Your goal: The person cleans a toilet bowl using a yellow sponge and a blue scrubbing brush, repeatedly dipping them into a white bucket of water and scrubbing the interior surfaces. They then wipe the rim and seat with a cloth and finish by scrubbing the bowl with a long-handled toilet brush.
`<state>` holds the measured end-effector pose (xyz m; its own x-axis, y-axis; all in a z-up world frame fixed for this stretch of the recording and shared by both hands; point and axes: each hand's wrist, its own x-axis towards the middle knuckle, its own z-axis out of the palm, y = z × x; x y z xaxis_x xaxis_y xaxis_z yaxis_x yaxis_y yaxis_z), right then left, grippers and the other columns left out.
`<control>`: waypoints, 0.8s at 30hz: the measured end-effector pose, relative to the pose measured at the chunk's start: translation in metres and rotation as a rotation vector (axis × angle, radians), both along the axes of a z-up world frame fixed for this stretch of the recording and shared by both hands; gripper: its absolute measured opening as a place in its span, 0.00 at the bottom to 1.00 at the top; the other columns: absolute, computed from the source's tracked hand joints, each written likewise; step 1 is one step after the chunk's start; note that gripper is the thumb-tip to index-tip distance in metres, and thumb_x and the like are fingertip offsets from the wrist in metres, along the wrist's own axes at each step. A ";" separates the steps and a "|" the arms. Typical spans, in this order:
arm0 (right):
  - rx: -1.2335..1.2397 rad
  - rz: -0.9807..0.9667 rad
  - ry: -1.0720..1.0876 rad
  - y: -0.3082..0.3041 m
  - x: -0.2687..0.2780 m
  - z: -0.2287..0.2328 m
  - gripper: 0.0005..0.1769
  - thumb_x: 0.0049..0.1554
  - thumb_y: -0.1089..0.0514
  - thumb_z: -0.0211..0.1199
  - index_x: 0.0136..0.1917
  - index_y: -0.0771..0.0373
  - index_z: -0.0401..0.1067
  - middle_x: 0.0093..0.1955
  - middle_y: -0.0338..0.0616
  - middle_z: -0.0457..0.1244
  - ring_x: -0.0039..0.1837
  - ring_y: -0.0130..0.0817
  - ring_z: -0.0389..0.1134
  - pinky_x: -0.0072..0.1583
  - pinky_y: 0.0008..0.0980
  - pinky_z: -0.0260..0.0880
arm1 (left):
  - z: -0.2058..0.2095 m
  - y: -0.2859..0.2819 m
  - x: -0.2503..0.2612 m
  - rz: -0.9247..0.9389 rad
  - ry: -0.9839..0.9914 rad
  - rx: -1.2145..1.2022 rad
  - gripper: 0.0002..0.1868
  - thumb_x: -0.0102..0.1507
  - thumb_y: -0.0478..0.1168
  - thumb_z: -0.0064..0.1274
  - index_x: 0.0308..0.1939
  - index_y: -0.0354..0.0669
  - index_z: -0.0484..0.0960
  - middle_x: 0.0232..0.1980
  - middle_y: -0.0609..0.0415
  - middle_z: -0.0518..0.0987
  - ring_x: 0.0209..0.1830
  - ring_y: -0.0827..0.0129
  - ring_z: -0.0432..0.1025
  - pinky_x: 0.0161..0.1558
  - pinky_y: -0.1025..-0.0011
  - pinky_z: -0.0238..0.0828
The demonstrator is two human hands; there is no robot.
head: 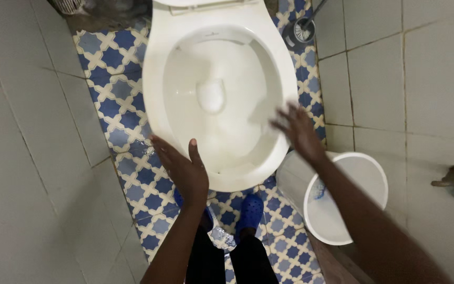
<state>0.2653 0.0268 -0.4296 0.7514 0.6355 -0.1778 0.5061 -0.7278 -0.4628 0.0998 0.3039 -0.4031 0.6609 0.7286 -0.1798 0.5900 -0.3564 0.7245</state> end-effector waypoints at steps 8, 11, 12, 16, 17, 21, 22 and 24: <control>0.514 -0.747 0.217 0.036 -0.017 -0.001 0.21 0.74 0.57 0.38 0.76 0.46 0.60 0.81 0.44 0.56 0.77 0.43 0.62 0.77 0.44 0.64 | 0.013 -0.068 -0.023 -0.043 -0.050 0.110 0.47 0.75 0.56 0.40 0.82 0.35 0.30 0.86 0.31 0.36 0.86 0.37 0.37 0.80 0.45 0.41; 0.134 -0.451 -0.290 0.024 -0.148 0.006 0.45 0.56 0.79 0.37 0.80 0.50 0.60 0.85 0.48 0.47 0.85 0.52 0.48 0.80 0.54 0.55 | 0.030 -0.107 -0.028 -0.080 -0.098 0.091 0.43 0.76 0.55 0.37 0.83 0.38 0.31 0.87 0.34 0.38 0.87 0.38 0.38 0.82 0.44 0.41; 0.208 -0.411 -0.186 0.025 -0.177 0.009 0.39 0.60 0.71 0.48 0.82 0.52 0.54 0.85 0.53 0.43 0.84 0.54 0.46 0.78 0.56 0.50 | 0.035 -0.118 -0.028 -0.097 -0.129 0.094 0.42 0.78 0.55 0.36 0.84 0.39 0.32 0.87 0.34 0.39 0.88 0.38 0.38 0.83 0.43 0.41; 0.307 -0.463 0.251 0.050 -0.230 0.013 0.41 0.60 0.64 0.52 0.84 0.52 0.46 0.82 0.54 0.47 0.81 0.53 0.51 0.75 0.43 0.62 | 0.043 -0.154 -0.020 -0.007 -0.024 -0.136 0.43 0.73 0.58 0.33 0.84 0.43 0.35 0.85 0.36 0.40 0.81 0.39 0.47 0.71 0.46 0.55; 0.412 -0.493 0.368 0.054 -0.238 0.015 0.39 0.63 0.60 0.54 0.83 0.53 0.44 0.81 0.55 0.48 0.80 0.52 0.53 0.75 0.43 0.63 | 0.042 -0.157 -0.017 0.023 -0.006 -0.167 0.43 0.72 0.59 0.33 0.85 0.46 0.37 0.86 0.38 0.40 0.79 0.40 0.52 0.65 0.48 0.65; 0.397 -0.122 0.084 0.012 -0.216 -0.008 0.31 0.69 0.58 0.51 0.83 0.45 0.53 0.83 0.52 0.52 0.78 0.57 0.57 0.70 0.45 0.66 | 0.041 -0.150 -0.019 -0.064 -0.129 0.063 0.37 0.76 0.55 0.33 0.83 0.40 0.43 0.86 0.37 0.47 0.85 0.39 0.45 0.78 0.45 0.44; 0.417 -0.106 -0.019 -0.002 -0.204 -0.015 0.30 0.68 0.58 0.53 0.81 0.46 0.56 0.82 0.54 0.53 0.78 0.59 0.56 0.72 0.50 0.64 | 0.041 -0.150 -0.019 -0.114 -0.095 0.094 0.37 0.76 0.55 0.34 0.82 0.40 0.43 0.85 0.37 0.48 0.84 0.40 0.45 0.78 0.45 0.45; 0.446 -0.198 -0.107 -0.018 -0.173 -0.025 0.28 0.66 0.63 0.53 0.78 0.47 0.62 0.81 0.54 0.54 0.78 0.61 0.56 0.74 0.54 0.61 | 0.042 -0.151 -0.022 -0.204 -0.020 0.148 0.36 0.76 0.54 0.34 0.82 0.40 0.45 0.83 0.37 0.50 0.84 0.42 0.45 0.78 0.45 0.46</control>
<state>0.0921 0.0087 -0.4549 0.8643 0.4756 0.1635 0.4399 -0.5575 -0.7040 0.0778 0.1527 -0.3613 0.7995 0.5969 -0.0664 0.4808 -0.5699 0.6663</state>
